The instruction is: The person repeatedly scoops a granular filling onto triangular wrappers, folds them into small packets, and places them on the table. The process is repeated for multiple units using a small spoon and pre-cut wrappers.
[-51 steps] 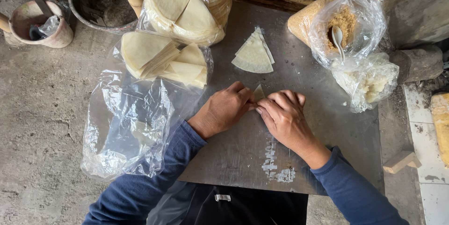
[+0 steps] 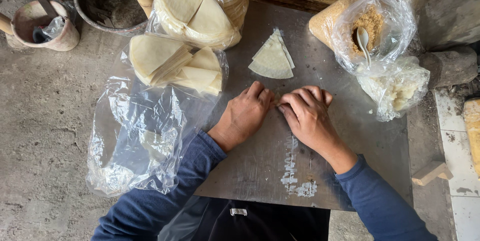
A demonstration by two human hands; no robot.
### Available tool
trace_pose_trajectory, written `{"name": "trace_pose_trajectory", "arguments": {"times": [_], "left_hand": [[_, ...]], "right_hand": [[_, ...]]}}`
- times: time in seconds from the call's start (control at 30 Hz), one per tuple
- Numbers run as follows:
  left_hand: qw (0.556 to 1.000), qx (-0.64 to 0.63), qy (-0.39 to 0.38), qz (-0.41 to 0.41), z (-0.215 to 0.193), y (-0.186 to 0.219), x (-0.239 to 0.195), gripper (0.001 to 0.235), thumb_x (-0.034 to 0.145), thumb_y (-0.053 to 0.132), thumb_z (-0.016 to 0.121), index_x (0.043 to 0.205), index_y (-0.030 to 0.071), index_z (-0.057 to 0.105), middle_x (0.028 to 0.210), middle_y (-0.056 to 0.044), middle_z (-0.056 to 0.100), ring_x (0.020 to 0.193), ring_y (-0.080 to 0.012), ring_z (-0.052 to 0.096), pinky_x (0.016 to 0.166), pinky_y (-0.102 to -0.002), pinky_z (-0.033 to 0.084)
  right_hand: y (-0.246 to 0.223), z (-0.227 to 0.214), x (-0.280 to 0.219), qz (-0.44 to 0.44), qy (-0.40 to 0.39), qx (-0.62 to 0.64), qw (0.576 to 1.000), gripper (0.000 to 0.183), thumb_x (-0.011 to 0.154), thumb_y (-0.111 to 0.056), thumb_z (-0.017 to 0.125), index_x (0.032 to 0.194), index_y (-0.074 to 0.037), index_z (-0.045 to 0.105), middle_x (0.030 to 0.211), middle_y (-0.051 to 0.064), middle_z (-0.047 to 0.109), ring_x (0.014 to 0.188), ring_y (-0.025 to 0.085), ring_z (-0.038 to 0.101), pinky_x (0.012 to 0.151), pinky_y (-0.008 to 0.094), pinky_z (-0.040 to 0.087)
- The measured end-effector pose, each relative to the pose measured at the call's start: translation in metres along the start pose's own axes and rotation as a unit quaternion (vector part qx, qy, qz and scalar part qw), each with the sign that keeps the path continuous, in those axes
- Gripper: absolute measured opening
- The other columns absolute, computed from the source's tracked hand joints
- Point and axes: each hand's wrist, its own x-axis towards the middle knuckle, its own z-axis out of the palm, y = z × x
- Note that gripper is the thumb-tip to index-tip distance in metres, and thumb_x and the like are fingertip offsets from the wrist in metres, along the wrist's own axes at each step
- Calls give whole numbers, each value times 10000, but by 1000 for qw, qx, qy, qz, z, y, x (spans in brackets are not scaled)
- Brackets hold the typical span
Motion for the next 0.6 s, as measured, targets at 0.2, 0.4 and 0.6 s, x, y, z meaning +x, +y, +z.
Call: {"name": "trace_pose_trajectory", "arguments": {"times": [0.2, 0.4, 0.6], "left_hand": [[999, 21, -16, 36, -8, 11, -12, 158, 954, 150, 622, 1050, 26, 642, 1015, -120, 587, 949, -296, 685, 712, -393, 591], [999, -40, 35, -6, -4, 5, -6, 228, 983, 115, 608, 1194, 31, 628, 1091, -140, 586, 929, -323, 691, 755, -403, 598], [998, -48, 42, 2, -5, 3, -4, 374, 892, 114, 672, 1255, 38, 622, 1114, -145, 579, 908, -324, 695, 733, -394, 599]], "right_hand": [[-14, -18, -12, -33, -37, -33, 998, 137, 922, -215, 733, 1041, -149, 720, 999, -6, 694, 1114, 204, 579, 978, 449, 291], [-28, -24, -6, -33, -36, -115, 992, 443, 878, -362, 714, 1262, -143, 676, 1381, 92, 602, 1314, 309, 458, 1091, 535, 253], [-7, -11, 2, 3, -65, -109, 992, 639, 902, -501, 693, 1425, -144, 607, 1424, 137, 506, 1305, 323, 424, 1061, 538, 258]]}}
